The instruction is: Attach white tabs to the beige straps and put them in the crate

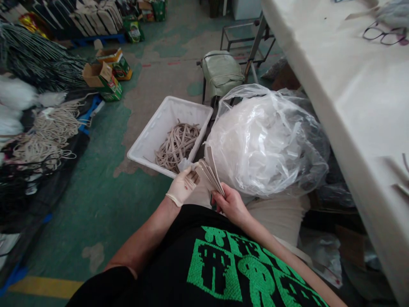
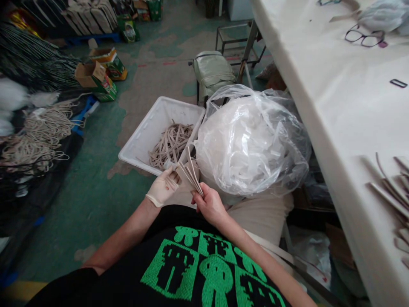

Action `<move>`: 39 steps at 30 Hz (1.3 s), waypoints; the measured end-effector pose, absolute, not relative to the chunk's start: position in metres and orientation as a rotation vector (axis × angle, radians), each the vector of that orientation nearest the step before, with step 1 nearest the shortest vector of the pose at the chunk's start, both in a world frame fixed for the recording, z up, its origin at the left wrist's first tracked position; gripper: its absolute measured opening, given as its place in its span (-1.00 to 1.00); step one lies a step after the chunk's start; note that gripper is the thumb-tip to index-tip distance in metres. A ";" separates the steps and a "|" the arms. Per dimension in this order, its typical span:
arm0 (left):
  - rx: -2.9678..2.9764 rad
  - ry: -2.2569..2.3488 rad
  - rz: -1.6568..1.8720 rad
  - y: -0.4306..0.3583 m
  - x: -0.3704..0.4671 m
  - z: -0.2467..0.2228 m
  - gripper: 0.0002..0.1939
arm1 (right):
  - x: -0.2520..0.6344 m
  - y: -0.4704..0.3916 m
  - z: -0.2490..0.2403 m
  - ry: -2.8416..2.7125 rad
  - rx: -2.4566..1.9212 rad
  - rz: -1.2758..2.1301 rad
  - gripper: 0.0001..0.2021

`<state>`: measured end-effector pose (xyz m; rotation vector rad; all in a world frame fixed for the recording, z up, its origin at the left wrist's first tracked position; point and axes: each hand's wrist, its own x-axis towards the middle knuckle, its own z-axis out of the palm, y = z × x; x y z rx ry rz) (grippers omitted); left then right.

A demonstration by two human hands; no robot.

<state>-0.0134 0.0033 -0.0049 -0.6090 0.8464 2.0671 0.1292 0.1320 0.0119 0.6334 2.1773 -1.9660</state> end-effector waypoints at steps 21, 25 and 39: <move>-0.464 0.961 2.124 0.011 -0.004 -0.008 -0.88 | 0.124 0.135 0.010 2.298 0.640 -1.855 -0.77; -0.456 0.978 2.126 0.012 -0.004 -0.009 -0.88 | 0.123 0.135 0.008 2.331 0.640 -1.796 -0.76; -0.485 0.976 2.117 0.012 -0.006 -0.005 -0.86 | 0.120 0.139 -0.002 2.403 0.608 -1.683 -0.78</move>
